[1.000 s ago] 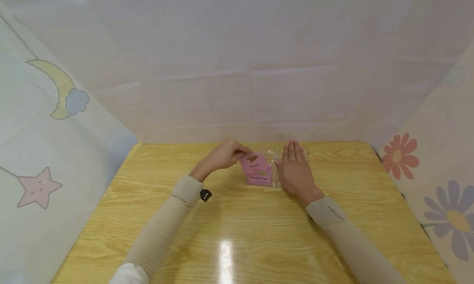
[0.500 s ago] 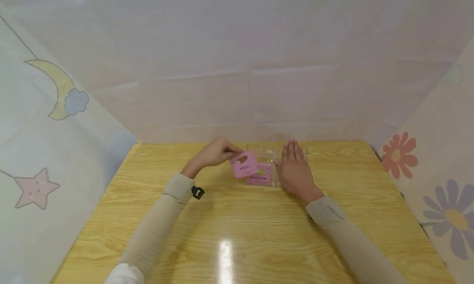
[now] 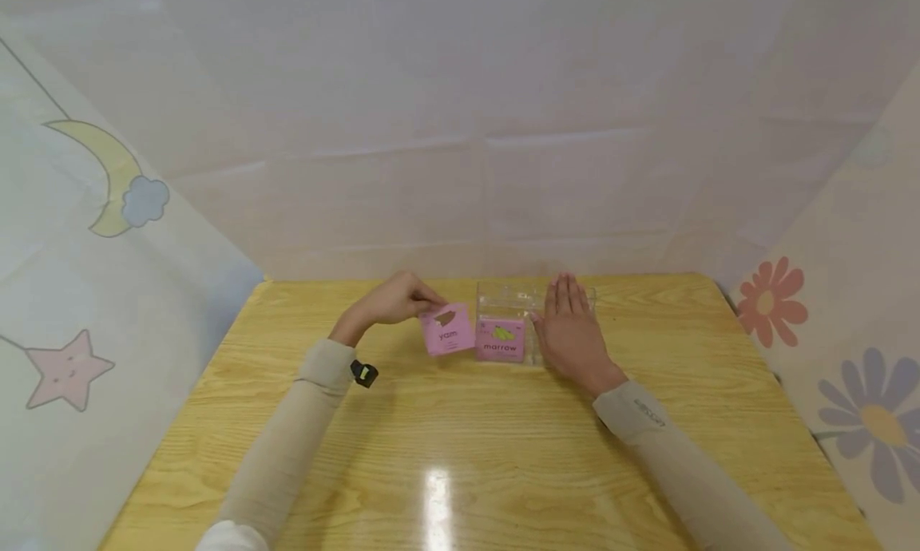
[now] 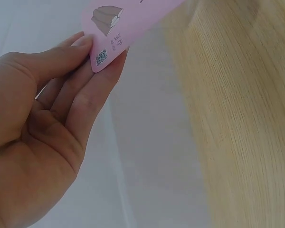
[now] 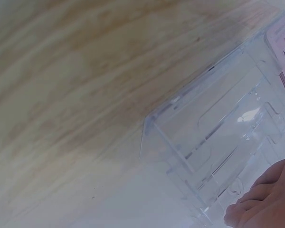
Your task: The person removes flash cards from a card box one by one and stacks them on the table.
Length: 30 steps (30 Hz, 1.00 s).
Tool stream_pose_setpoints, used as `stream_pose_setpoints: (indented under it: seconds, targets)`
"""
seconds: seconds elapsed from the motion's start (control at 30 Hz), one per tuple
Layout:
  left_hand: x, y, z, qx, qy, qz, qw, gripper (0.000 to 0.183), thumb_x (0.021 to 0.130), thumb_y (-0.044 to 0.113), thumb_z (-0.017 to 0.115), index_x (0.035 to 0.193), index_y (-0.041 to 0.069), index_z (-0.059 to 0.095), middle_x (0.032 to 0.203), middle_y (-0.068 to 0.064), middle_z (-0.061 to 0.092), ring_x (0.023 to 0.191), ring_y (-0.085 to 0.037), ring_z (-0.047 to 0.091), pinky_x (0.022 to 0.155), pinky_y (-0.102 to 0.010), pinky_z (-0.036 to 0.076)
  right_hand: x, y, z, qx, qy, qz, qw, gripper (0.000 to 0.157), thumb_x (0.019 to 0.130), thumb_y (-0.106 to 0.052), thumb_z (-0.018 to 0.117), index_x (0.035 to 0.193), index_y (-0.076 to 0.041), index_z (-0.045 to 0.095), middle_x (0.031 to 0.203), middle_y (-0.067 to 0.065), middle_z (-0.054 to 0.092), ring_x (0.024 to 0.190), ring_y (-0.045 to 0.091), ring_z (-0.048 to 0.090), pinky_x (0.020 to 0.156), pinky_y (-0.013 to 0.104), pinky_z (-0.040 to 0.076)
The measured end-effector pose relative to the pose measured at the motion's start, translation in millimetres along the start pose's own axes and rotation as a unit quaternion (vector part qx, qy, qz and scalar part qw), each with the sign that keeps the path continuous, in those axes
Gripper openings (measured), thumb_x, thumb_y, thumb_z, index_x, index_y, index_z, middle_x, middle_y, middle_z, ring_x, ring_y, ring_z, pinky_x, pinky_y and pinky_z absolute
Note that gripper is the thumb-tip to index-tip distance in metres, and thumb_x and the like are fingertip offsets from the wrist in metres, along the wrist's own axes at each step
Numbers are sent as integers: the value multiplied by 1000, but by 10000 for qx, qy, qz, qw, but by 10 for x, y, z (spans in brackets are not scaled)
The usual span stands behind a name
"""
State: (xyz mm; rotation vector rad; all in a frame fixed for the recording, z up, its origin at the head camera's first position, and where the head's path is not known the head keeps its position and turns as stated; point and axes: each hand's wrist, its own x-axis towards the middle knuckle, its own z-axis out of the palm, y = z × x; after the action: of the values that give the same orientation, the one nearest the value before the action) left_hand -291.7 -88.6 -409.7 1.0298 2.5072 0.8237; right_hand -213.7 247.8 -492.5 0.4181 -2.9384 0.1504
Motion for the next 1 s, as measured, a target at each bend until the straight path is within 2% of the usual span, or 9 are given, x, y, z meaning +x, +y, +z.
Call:
stream_pose_setpoints:
  seconds: [0.23, 0.43, 0.63, 0.87, 1.0]
  targets:
    - [-103, -182, -40, -161, -60, -84, 9998, 24, 105, 6, 62, 119, 5, 80, 122, -14, 79, 96, -14, 74, 76, -21, 58, -9, -6, -21, -5, -73, -17, 10000, 72, 116, -35, 30, 158, 20, 14, 168, 41, 7, 160, 55, 7, 132, 65, 14]
    - [-176, -335, -31, -415, -156, -455, 9980, 26, 105, 4, 59, 120, 5, 80, 127, -15, 77, 94, -13, 72, 76, -22, 60, -3, -7, -31, -31, -27, -59, 10000, 72, 115, -36, 32, 158, 20, 16, 168, 41, 9, 160, 55, 9, 131, 65, 16]
    - [-226, -412, -14, -590, -269, -651, 9958, 25, 104, 4, 60, 121, 5, 79, 130, -16, 75, 108, -21, 76, 86, -29, 65, -9, -23, -53, -6, -66, -45, 10000, 72, 116, -36, 31, 158, 20, 15, 168, 41, 8, 160, 55, 8, 132, 65, 15]
    - [-268, -480, -18, -505, -266, -713, 9958, 25, 104, 4, 60, 121, 4, 79, 130, -17, 75, 104, -17, 75, 84, -27, 64, -14, -31, -61, 56, -79, -3, 10000, 73, 116, -37, 32, 159, 20, 15, 168, 40, 8, 161, 54, 8, 132, 64, 14]
    - [-291, -525, -21, -508, -305, -792, 9951, 26, 104, 3, 60, 121, 4, 79, 131, -17, 75, 108, -20, 76, 87, -29, 64, -7, -22, -45, -13, 13, -26, 10000, 73, 115, -37, 34, 158, 20, 16, 168, 41, 10, 160, 54, 9, 131, 65, 16]
